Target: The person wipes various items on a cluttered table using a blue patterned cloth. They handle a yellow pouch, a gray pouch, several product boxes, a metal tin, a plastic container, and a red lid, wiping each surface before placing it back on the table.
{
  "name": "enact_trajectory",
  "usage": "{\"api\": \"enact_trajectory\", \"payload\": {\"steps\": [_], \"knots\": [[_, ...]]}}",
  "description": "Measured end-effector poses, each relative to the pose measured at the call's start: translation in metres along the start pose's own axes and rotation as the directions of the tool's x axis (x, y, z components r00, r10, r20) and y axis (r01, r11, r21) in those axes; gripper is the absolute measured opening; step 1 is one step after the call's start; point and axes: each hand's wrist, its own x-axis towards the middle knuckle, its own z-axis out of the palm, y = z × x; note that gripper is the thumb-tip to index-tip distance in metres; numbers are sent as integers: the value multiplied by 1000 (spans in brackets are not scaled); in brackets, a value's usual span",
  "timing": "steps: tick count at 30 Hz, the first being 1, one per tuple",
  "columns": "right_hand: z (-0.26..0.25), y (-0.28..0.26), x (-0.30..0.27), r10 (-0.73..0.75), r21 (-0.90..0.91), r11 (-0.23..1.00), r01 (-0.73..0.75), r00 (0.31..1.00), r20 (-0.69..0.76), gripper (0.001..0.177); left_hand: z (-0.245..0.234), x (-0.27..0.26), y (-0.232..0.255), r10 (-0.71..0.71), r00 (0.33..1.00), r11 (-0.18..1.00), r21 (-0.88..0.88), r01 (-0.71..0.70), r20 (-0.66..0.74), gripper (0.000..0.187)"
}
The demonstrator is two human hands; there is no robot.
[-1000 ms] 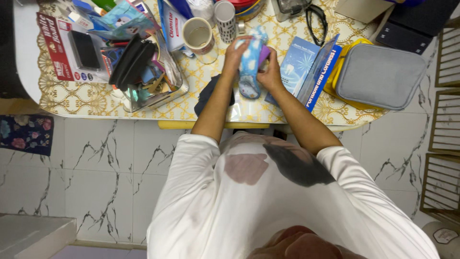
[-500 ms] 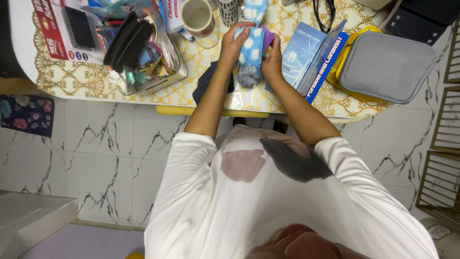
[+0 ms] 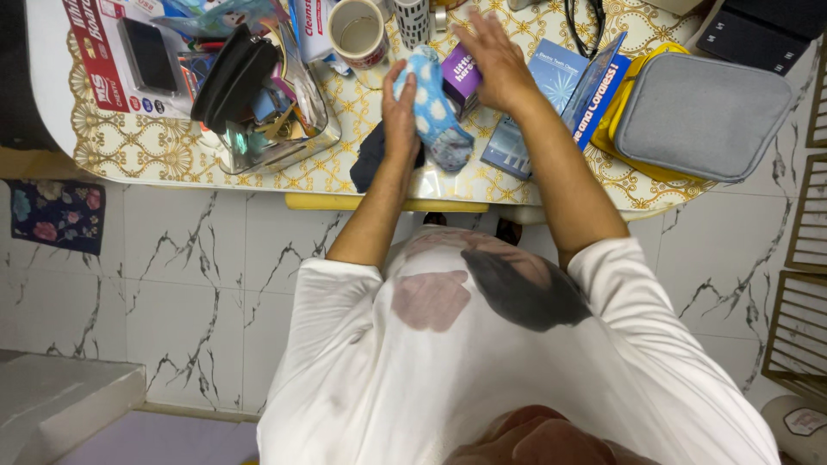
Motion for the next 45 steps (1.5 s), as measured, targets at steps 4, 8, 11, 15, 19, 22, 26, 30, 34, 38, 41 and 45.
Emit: {"api": "enact_trajectory", "payload": {"steps": [4,8,11,15,19,22,26,30,34,38,41,45], "knots": [[-24,-10,17,-169,83,984,160,979,113,96,11,0,-47,204,970,894,379,-241,135,44],[-36,-24,11,66,49,996,-68,997,50,88,-9,13,-74,-27,1000,812,583,22,1,43],[-28,-18,10,216,89,971,-220,975,46,84,-27,18,-62,-106,991,939,321,125,-77,37],[-3,12,23,133,28,991,-131,986,-97,70,-6,22,-47,51,997,955,295,-34,-51,42],[21,32,33,67,259,966,-17,980,-186,78,29,26,-66,415,857,659,549,-514,305,57],[22,42,35,80,282,958,-40,988,-129,80,16,19,-83,339,865,577,644,-502,371,70],[-2,52,28,186,456,880,-129,979,-82,73,-4,21,-73,166,967,758,603,-250,193,61],[-45,51,10,189,737,661,-139,982,16,70,-8,25,-37,-367,903,838,-343,425,222,56],[-83,31,0,225,845,458,-274,956,188,79,10,9,-12,-375,758,715,-355,603,534,61],[-75,-5,-14,234,982,189,-3,971,-42,101,31,-13,4,-348,770,673,-429,602,535,59],[-33,-41,-24,248,961,224,160,944,-215,98,47,-19,13,-296,837,711,-479,515,460,54],[-10,-46,-37,348,974,22,225,912,-218,80,56,-23,24,-216,919,902,-292,317,330,45]]}}
